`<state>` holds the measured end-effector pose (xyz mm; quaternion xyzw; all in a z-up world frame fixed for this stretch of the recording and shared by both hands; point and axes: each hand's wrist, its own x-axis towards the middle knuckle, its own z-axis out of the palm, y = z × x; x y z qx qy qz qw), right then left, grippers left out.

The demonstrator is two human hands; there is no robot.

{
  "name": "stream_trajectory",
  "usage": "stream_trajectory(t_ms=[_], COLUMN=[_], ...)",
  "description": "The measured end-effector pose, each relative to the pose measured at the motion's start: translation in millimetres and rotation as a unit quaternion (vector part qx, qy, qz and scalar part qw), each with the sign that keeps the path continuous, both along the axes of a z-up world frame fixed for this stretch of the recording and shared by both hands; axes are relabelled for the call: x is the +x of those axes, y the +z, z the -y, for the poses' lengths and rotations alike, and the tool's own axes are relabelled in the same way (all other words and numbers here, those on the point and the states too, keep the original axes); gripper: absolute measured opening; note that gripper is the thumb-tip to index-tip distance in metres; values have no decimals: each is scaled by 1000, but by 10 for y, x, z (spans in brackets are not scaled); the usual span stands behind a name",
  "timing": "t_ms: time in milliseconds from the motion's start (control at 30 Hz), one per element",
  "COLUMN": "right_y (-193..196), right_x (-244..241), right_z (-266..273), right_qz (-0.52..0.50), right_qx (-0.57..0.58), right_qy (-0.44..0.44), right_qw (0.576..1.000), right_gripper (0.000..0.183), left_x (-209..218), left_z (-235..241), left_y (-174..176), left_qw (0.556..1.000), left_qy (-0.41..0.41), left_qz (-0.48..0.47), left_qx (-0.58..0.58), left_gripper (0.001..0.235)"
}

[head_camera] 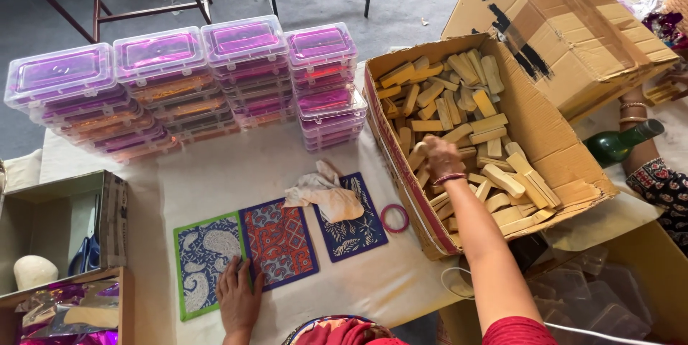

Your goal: The person sits at a table and uses a white cloth to wipe and clean small wooden blocks. They pick up blocks from a cardboard box, rub them with the cloth, and place them back down or into the box. The workspace includes stacked plastic containers and other craft supplies.

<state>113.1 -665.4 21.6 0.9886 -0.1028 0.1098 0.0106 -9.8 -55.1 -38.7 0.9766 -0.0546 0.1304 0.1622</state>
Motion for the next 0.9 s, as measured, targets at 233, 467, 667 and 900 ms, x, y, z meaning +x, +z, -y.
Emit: stream_trajectory(t_ms=[233,467,667,900], right_y=[-845,942,1465,-172], right_x=[198,-58,-510,-433], right_z=[75,-476,-2212,-3476], right_qz=[-11,60,127,-266], right_qx=[-196,63,347,633], right_qy=[177,-77,160,280], right_qw=[964,993,915,670], right_gripper=[50,27,43,105], left_x=[8,136,493,622], left_z=[10,132,628,686], left_y=[14,35,8,54], left_qw=[1000,999,801,692], left_qy=[-3,28,-72,78], left_qz=[6,-4,-253,-289], left_qx=[-12,-38,-537,-657], left_gripper=[57,49,56,52])
